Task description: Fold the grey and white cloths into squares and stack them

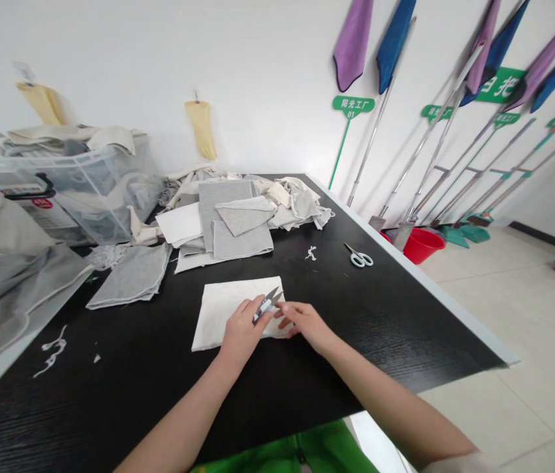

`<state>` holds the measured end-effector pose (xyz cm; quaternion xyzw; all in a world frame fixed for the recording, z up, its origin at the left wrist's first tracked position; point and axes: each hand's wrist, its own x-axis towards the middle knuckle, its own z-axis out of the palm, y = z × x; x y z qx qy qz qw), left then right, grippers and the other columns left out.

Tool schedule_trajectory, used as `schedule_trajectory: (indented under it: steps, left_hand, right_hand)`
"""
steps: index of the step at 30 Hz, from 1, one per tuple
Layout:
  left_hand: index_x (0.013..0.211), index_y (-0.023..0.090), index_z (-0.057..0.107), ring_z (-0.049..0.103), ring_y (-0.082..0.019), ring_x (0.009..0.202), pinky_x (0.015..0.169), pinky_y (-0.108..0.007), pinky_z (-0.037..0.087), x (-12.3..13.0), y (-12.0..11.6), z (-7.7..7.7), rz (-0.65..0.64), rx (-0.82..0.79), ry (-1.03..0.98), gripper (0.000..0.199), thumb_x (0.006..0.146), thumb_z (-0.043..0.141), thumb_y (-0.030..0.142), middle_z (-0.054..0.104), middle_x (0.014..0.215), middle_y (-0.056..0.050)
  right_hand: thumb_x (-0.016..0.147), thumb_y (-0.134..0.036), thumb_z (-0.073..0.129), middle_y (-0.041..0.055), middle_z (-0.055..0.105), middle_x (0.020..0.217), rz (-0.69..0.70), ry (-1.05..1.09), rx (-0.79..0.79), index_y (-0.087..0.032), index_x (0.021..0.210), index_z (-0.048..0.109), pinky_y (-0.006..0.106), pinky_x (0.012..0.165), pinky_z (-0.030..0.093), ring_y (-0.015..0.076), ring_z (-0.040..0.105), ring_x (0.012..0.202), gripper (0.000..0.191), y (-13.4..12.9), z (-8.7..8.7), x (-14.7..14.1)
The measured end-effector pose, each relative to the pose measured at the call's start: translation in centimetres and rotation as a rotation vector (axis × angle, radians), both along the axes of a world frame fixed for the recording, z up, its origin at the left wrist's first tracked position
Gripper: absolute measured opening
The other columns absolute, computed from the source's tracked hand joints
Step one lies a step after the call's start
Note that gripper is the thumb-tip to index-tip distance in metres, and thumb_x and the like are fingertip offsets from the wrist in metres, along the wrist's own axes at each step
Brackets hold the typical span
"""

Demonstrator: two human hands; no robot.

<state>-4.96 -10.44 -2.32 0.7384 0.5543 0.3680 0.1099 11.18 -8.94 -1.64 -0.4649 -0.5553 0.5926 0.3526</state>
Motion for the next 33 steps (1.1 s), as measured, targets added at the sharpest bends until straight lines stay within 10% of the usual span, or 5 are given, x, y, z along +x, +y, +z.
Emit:
schedule_trajectory:
  steps: [7, 12, 20, 33]
  left_hand:
    - [0.116, 0.017, 0.039, 0.048, -0.014, 0.085, 0.075, -0.027, 0.042, 0.8, -0.2, 0.0, -0.177, 0.091, 0.077, 0.04, 0.077, 0.04, 0.026, 0.051, 0.094, -0.008]
    - [0.109, 0.02, 0.047, 0.045, -0.017, 0.09, 0.08, -0.033, 0.04, -1.1, 0.4, 0.5, -0.097, 0.141, 0.156, 0.037, 0.073, 0.045, 0.03, 0.042, 0.112, -0.008]
    - [0.094, 0.02, 0.055, 0.047, -0.016, 0.091, 0.066, -0.026, 0.046, -3.7, 1.5, 0.7, 0.104, 0.083, -0.072, 0.025, 0.073, 0.044, 0.027, 0.044, 0.108, -0.006]
    - [0.092, 0.022, 0.056, 0.053, -0.013, 0.072, 0.073, -0.029, 0.042, -10.4, 3.6, 0.4, 0.557, -0.116, -0.044, 0.028, 0.069, 0.044, 0.032, 0.05, 0.097, -0.003]
  right_hand:
    - [0.065, -0.042, 0.051, -0.0016, 0.052, 0.053, -0.259, 0.28, -0.038, -0.015, 0.064, 0.053, 0.018, 0.036, 0.037, 0.0076, 0.047, 0.043, 0.028, -0.2, 0.0, -3.8]
    - [0.072, -0.037, 0.04, 0.0005, 0.056, 0.058, -0.376, -0.396, 0.088, -0.015, 0.07, 0.054, 0.015, 0.033, 0.033, 0.0051, 0.044, 0.038, 0.026, 3.7, -0.1, 2.7]
    - [0.061, -0.036, 0.053, -0.0026, 0.046, 0.036, -0.336, -0.859, -0.017, -0.017, 0.044, 0.048, 0.021, 0.035, 0.029, 0.0075, 0.039, 0.03, 0.026, 5.6, -1.5, 14.5]
    - [0.054, -0.05, 0.055, 0.0035, 0.057, 0.075, -0.35, -1.266, 0.063, -0.022, 0.077, 0.057, 0.025, 0.052, 0.036, 0.0182, 0.054, 0.067, 0.036, 6.4, -1.9, 18.2]
